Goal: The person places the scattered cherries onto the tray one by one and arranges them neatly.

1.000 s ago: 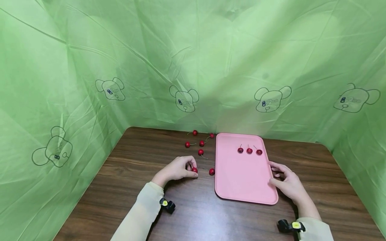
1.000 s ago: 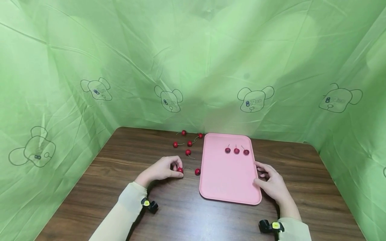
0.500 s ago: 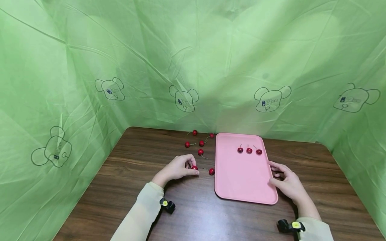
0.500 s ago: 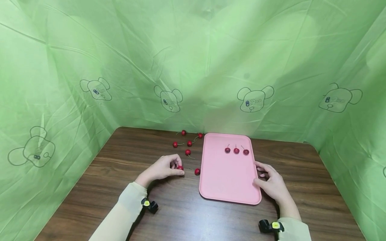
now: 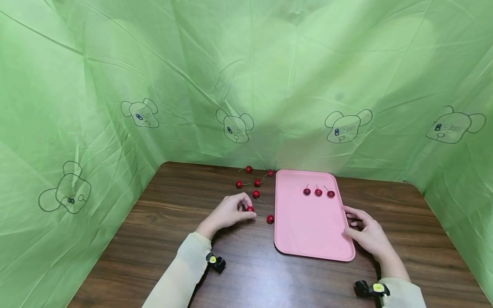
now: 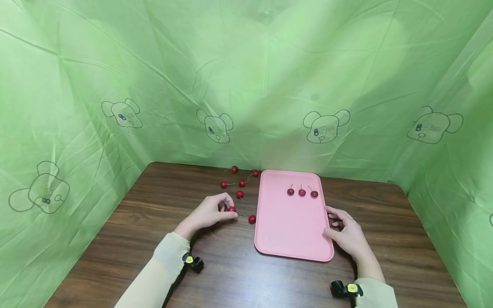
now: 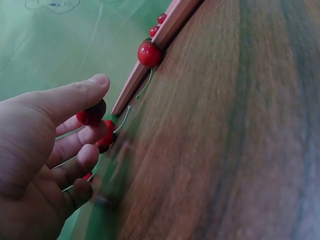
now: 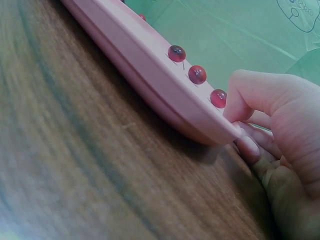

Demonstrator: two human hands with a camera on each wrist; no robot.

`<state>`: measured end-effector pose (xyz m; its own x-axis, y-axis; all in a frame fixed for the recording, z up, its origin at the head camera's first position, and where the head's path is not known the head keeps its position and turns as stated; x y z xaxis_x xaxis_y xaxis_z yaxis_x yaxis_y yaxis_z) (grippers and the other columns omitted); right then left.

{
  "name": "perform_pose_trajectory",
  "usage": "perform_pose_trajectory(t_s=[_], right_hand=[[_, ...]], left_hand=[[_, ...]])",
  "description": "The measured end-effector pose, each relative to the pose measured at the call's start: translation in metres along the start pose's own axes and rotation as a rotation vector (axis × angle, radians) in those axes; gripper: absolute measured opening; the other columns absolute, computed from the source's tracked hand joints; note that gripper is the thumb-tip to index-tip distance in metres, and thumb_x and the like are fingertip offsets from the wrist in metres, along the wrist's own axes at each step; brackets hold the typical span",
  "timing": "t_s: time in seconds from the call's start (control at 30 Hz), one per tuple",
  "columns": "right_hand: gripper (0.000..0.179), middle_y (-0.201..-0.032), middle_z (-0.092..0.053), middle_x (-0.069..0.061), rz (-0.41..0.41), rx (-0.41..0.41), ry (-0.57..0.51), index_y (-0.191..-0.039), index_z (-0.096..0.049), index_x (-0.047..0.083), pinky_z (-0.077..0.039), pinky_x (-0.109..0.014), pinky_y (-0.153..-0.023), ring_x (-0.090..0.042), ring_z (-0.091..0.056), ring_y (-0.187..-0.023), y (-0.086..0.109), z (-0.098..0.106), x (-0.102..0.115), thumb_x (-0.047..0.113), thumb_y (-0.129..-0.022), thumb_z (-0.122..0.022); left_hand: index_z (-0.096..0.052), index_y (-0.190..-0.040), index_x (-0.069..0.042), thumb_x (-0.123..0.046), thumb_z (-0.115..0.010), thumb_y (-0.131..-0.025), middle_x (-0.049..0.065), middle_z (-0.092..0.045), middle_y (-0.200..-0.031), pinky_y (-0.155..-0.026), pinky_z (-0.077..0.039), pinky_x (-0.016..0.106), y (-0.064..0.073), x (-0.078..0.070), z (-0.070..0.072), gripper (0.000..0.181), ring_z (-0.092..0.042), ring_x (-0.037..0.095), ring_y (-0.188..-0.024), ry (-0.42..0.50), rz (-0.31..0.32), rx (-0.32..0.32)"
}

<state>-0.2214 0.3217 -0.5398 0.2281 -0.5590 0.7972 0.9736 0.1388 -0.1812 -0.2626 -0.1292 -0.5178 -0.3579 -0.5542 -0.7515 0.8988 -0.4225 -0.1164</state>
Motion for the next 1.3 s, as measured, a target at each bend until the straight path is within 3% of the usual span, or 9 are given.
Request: perform_pose_trajectory(t_s=[0.57, 0.93, 1.3], right_hand=[[0.066, -0.136, -0.068, -0.021, -0.027, 0.012, 0.012, -0.151, -0.061, 0.001, -0.047, -0.012, -0.085, -0.001, -0.059, -0.106, 0.001, -0.002, 0.003, 0.002, -0.089, -0.085], [0.067, -0.135, -0.068, -0.022, -0.013, 0.008, 0.005, -0.151, -0.062, 0.001, -0.047, -0.013, -0.086, -0.002, -0.060, -0.107, 0.001, 0.000, 0.003, 0.000, -0.088, -0.085], [0.066, -0.135, -0.068, -0.021, -0.008, 0.001, 0.006, -0.150, -0.062, 0.001, -0.047, -0.012, -0.086, -0.002, -0.060, -0.107, 0.001, 0.002, 0.005, 0.000, -0.088, -0.085]], left_hand=[[-0.070, -0.098, -0.024, -0.033, -0.094, -0.088, -0.014, -0.069, -0.087, -0.063, -0.049, 0.029, -0.011, -0.005, -0.003, 0.027, -0.057, 0.010, -0.069, 0.013, -0.020, -0.101], [-0.071, -0.102, -0.023, -0.030, -0.093, -0.090, -0.007, -0.071, -0.091, -0.065, -0.048, 0.027, -0.042, -0.024, -0.010, 0.027, -0.055, 0.010, -0.071, 0.030, -0.046, -0.160], [-0.071, -0.104, -0.019, -0.025, -0.090, -0.093, -0.007, -0.071, -0.092, -0.067, -0.050, 0.027, -0.076, -0.043, -0.021, 0.023, -0.060, 0.009, -0.075, 0.019, -0.063, -0.122]])
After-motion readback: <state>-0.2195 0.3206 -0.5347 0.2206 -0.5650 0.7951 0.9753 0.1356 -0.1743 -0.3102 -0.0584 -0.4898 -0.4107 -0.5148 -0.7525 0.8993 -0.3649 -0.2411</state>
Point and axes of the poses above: each hand's wrist, its own y-axis away from the middle knuckle, its own z-axis out of the back of the hand, x = y × z, the point moved 5 cm from there along -y, towards the middle knuckle
